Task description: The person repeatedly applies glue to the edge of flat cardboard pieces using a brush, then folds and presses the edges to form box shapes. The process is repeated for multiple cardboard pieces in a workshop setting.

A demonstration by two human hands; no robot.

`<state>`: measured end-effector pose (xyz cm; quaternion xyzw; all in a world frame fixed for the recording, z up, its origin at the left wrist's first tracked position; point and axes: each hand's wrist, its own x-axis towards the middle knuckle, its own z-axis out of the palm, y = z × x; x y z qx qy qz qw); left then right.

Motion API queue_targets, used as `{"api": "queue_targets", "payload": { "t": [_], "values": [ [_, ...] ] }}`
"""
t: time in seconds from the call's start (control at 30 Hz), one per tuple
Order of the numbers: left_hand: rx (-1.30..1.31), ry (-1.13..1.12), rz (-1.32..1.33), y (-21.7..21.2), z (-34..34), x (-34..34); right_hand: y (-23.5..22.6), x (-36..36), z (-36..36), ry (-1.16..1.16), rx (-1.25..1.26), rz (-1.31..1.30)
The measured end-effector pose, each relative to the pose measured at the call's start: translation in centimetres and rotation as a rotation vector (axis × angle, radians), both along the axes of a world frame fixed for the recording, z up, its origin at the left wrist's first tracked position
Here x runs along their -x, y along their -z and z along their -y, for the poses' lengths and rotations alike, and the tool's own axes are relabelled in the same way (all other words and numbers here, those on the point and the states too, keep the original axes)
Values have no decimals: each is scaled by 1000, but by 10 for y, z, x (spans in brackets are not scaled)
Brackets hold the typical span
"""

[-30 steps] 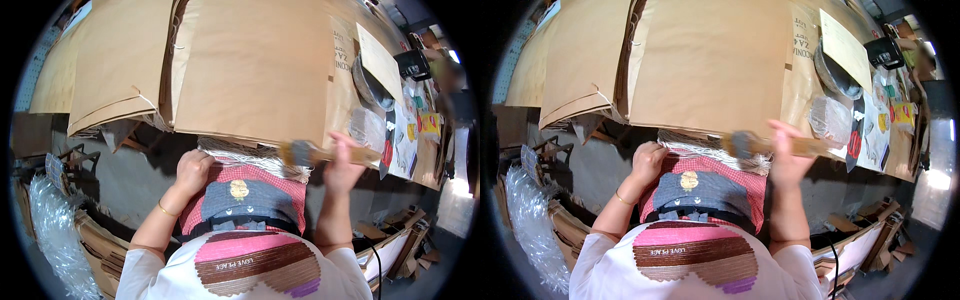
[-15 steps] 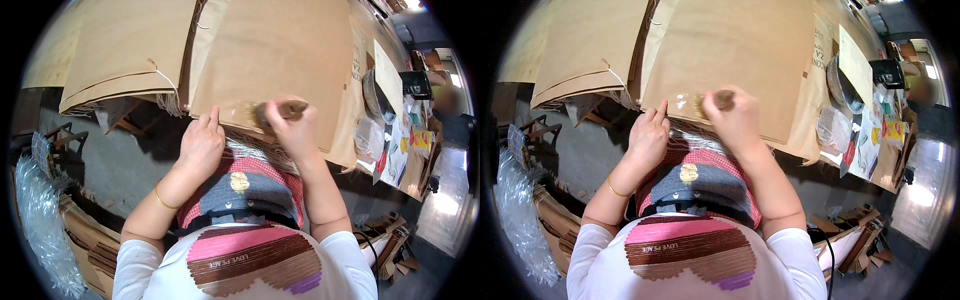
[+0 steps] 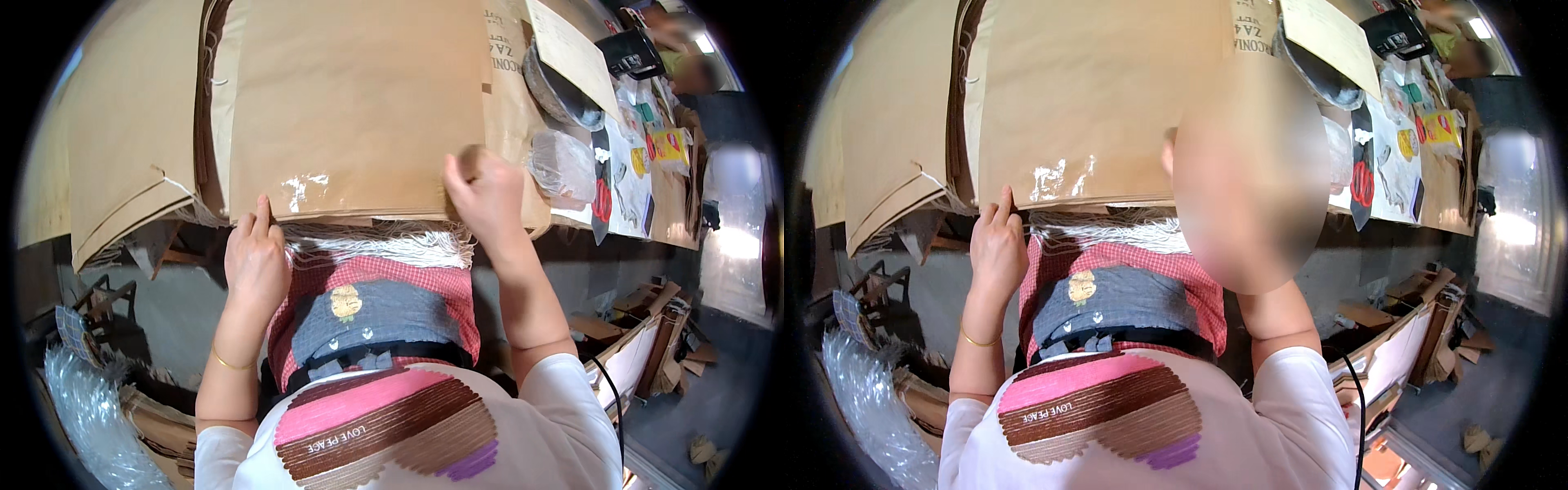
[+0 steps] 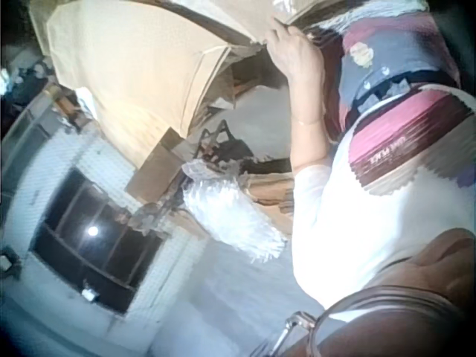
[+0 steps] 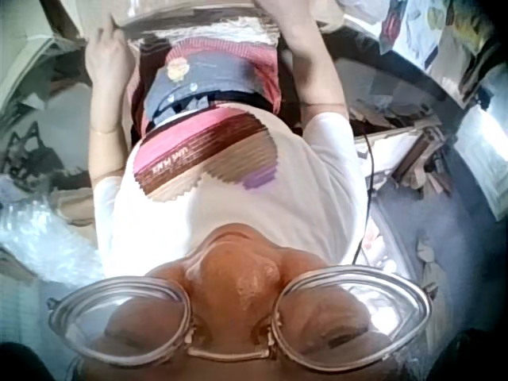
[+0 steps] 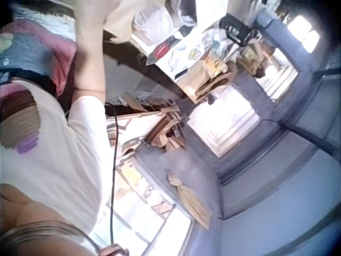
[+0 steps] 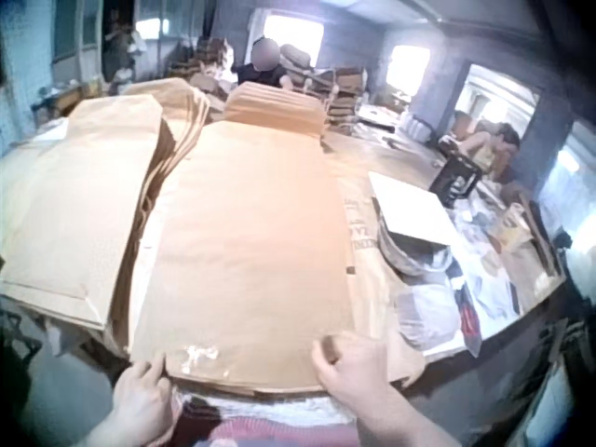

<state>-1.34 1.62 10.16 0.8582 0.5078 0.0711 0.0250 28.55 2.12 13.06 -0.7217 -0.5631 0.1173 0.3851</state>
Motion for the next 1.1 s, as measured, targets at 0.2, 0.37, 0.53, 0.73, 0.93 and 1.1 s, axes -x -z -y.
{"api": "queue_targets", "payload": {
  "t": [0.2,0.37,0.53,0.73,0.93,1.1],
  "values": [
    [-3,-10,83,-7,9,0,-35,-111,29,243,-412,-421],
    [762,-164,978,-28,25,11,-3,-181,68,210,-4,801],
    [800,97,1106,-86,41,-3,-3,-21,85,-228,182,-679],
    [253,93,678,-126,17,9,-1,15,94,-890,316,-634],
    [206,-39,620,-83,-26,34,-34,-71,65,-305,293,-473],
    [356,-165,594,4,-65,35,41,-81,16,-141,491,-584]
  ]
}}
